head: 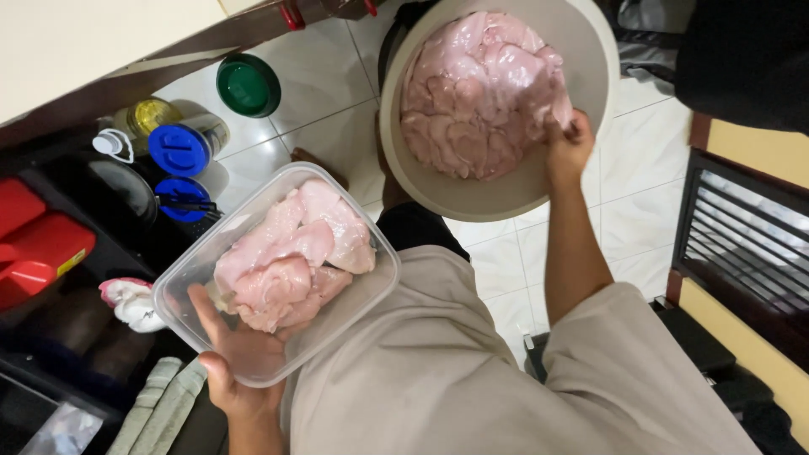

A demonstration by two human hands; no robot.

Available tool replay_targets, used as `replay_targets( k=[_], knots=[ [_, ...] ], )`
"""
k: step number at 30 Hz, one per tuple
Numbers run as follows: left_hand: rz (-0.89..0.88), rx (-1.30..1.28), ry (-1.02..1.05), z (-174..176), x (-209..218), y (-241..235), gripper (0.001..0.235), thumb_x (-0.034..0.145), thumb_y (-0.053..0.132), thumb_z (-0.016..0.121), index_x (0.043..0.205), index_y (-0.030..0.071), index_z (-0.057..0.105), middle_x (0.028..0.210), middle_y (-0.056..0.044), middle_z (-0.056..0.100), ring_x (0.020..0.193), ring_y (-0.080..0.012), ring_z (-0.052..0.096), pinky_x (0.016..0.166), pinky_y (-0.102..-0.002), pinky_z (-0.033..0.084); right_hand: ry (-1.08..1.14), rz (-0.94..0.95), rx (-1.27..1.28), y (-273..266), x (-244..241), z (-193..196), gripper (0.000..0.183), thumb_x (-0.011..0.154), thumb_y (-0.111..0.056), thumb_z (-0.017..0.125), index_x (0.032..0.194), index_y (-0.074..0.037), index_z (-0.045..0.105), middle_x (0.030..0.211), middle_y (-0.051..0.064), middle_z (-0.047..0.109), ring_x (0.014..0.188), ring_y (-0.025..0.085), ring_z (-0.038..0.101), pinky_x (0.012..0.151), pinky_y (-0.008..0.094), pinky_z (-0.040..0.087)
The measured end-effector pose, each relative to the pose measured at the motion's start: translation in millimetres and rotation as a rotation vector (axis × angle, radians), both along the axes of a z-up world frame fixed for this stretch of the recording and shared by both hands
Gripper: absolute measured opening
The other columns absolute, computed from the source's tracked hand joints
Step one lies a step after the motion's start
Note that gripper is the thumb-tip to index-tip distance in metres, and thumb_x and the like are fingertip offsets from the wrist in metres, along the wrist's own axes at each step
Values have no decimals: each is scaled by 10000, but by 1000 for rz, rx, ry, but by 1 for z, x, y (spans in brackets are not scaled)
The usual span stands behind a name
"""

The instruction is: Transferring raw meat from a plastic container into a large bowl and mixing it by hand for preparation.

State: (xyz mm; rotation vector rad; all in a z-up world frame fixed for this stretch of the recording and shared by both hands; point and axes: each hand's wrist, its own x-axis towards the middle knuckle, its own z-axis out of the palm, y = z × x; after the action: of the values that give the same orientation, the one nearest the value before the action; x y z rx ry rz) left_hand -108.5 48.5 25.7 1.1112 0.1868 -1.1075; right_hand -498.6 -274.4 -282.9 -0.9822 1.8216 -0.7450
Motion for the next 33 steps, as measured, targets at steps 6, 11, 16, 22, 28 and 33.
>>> replay_targets(
  k=[6, 11, 16, 22, 28, 33],
  knots=[
    [-95, 65, -98, -3, 1, -11, 923, 897, 651, 583, 1631, 416, 76, 1735, -238, 142, 1563, -506, 215, 984, -778, 391, -108, 66, -27, -8, -4, 54, 125, 936, -91, 781, 1003, -102, 676, 870, 28, 727, 781, 104, 671, 679, 248, 575],
    [-50, 62, -51, -6, 2, -8, 971, 884, 599, 623, 1669, 388, 92, 1705, -154, 262, 1540, -434, 308, 967, -723, 455, -615, -25, 17, 0, 8, 30, 247, 892, -88, 820, 1108, -81, 702, 1024, 68, 755, 905, 161, 701, 821, 302, 587],
    [34, -130, 93, -5, 2, -2, 997, 945, 426, 709, 1692, 365, 52, 1665, -209, 320, 1529, -468, 312, 1033, -785, 409, 232, 227, -15, 33, -9, -45, 139, 837, -182, 836, 928, -151, 736, 911, 13, 750, 844, 160, 692, 762, 288, 568],
    [-68, 53, -69, 5, -2, -6, 914, 906, 596, 668, 1639, 406, 156, 1741, -159, 174, 1567, -463, 234, 994, -746, 417, 344, 482, 69, 31, 96, -1, 235, 908, -214, 633, 1067, -93, 757, 992, 96, 778, 932, 277, 719, 785, 377, 534],
    [109, -108, 97, 13, -7, 0, 978, 967, 364, 754, 1677, 350, 81, 1727, -167, 152, 1570, -450, 216, 1067, -765, 399, 525, 442, 274, 18, 165, -37, 269, 938, -332, 607, 818, -92, 601, 795, 87, 612, 753, 262, 576, 625, 425, 441],
    [136, -192, 103, 18, -9, -1, 1070, 1005, 319, 750, 1676, 340, -83, 1757, -182, 28, 1570, -472, 185, 1102, -751, 395, 465, 229, 298, 23, 171, -52, 287, 853, -320, 656, 725, -67, 699, 744, 103, 734, 741, 287, 701, 682, 448, 521]
  ],
)
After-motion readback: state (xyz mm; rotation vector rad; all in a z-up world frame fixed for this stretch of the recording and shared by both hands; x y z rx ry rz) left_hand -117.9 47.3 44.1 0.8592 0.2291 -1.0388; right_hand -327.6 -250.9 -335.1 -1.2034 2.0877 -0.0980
